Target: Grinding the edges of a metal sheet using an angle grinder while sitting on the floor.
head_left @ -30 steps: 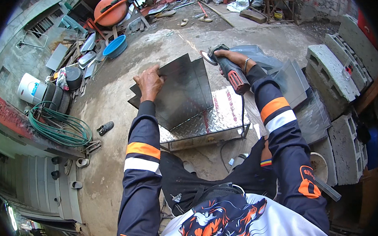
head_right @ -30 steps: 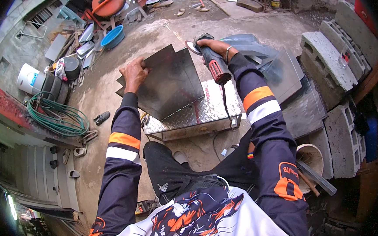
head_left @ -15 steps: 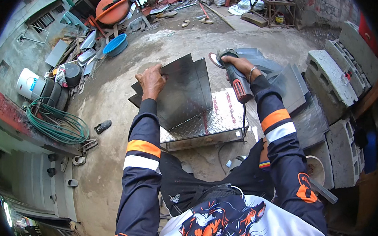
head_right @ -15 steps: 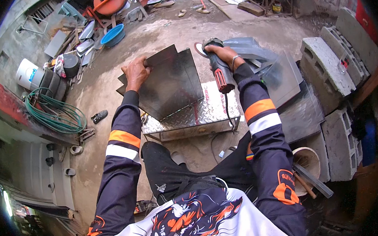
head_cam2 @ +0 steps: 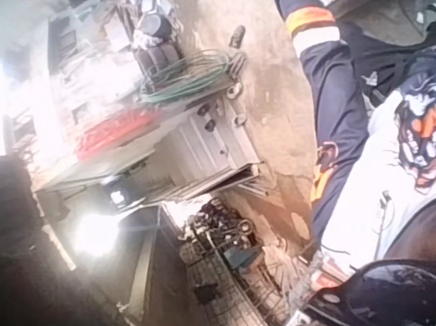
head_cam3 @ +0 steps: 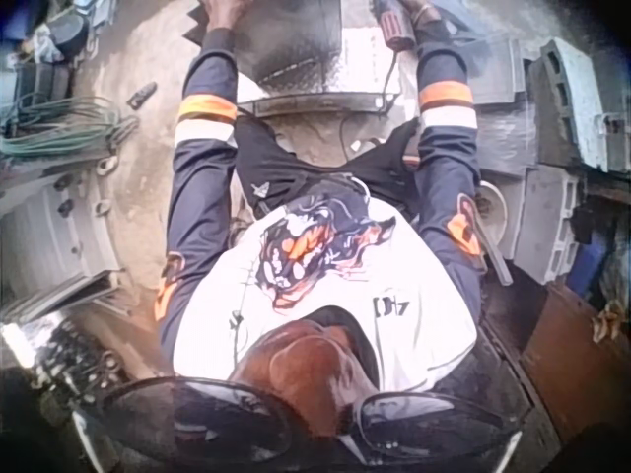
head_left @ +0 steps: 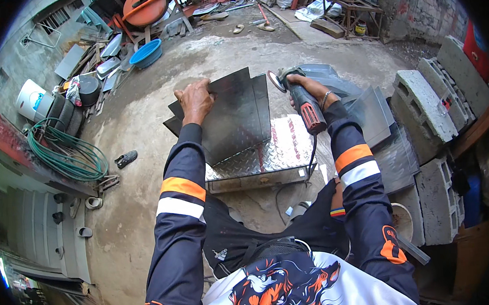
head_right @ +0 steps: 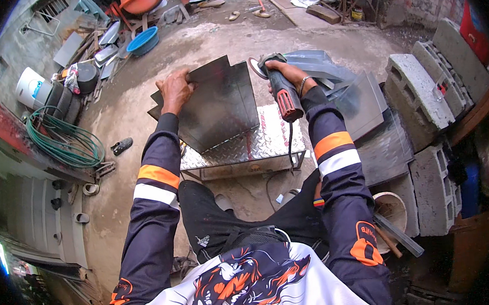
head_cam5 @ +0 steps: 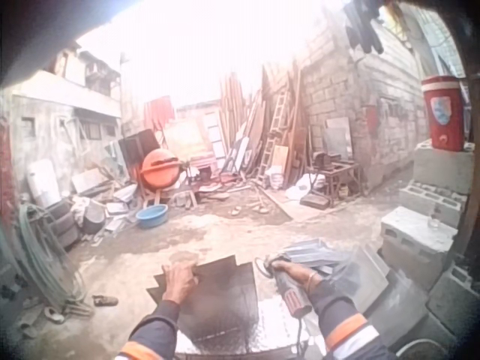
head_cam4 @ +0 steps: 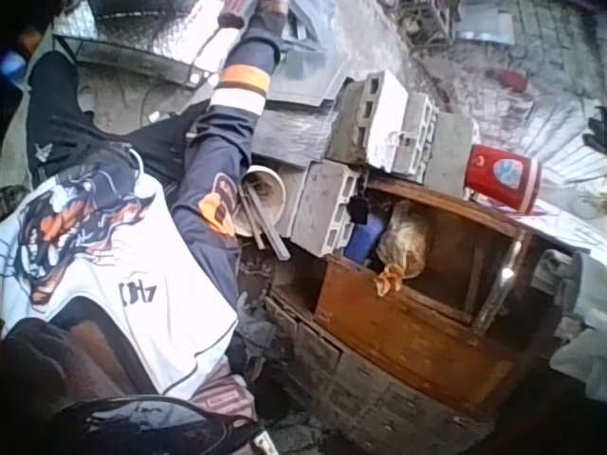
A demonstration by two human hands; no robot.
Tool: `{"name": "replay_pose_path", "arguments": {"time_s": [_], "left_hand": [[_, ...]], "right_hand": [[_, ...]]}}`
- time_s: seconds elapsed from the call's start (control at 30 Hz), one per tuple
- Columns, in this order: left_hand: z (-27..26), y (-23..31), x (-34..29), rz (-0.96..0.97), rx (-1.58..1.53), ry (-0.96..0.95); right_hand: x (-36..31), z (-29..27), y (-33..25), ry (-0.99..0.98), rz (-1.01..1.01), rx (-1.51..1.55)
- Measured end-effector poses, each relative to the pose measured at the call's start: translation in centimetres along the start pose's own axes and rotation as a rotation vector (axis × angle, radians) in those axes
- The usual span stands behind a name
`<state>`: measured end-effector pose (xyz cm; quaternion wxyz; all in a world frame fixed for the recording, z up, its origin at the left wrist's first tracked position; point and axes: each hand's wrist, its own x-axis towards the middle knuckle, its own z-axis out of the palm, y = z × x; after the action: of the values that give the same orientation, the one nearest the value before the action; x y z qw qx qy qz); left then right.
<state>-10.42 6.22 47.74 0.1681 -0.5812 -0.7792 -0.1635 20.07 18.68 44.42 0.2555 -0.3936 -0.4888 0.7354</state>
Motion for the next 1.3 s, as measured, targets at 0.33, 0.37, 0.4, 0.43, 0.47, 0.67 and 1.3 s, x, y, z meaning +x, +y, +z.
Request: {"name": "replay_pose_path", "arguments": {"time_s": [0.33, 0.37, 0.4, 0.43, 0.47, 0.67, 1.3], "left_hand": [[0.2, 0.0, -0.2, -0.001, -0.022, 0.010], [0.2, -0.1, -0.3, -0.009, -0.014, -0.001], [0.3, -0.1, -0.3, -0.009, -0.015, 0.000], [0.4, -0.1, -0.3, -0.007, -0.006, 0.011], [0.4, -0.1, -0.3, -0.006, 0.004, 0.022], [0.2, 0.2, -0.1, -0.024, -0.002, -0.025], [0.0, 0.2, -0.5, -0.018, 0.010, -0.001]], "right_hand": [[0.0, 0.5, -1.3, -0.061, 0.020, -0.048], [-0.1, 0.7, -1.4, -0.059, 0.021, -0.053], [0.0, 0.7, -1.5, -0.059, 0.021, -0.054], [0.0, 0.6, -1.5, -0.066, 0.022, -0.042], [0.0, 0.6, -1.4, -0.074, 0.023, -0.029], [1.3, -0.4, 0.8, -0.070, 0.071, 0.093], [0.6, 0.0, -2.8, -0.063, 0.091, -0.073]]}}
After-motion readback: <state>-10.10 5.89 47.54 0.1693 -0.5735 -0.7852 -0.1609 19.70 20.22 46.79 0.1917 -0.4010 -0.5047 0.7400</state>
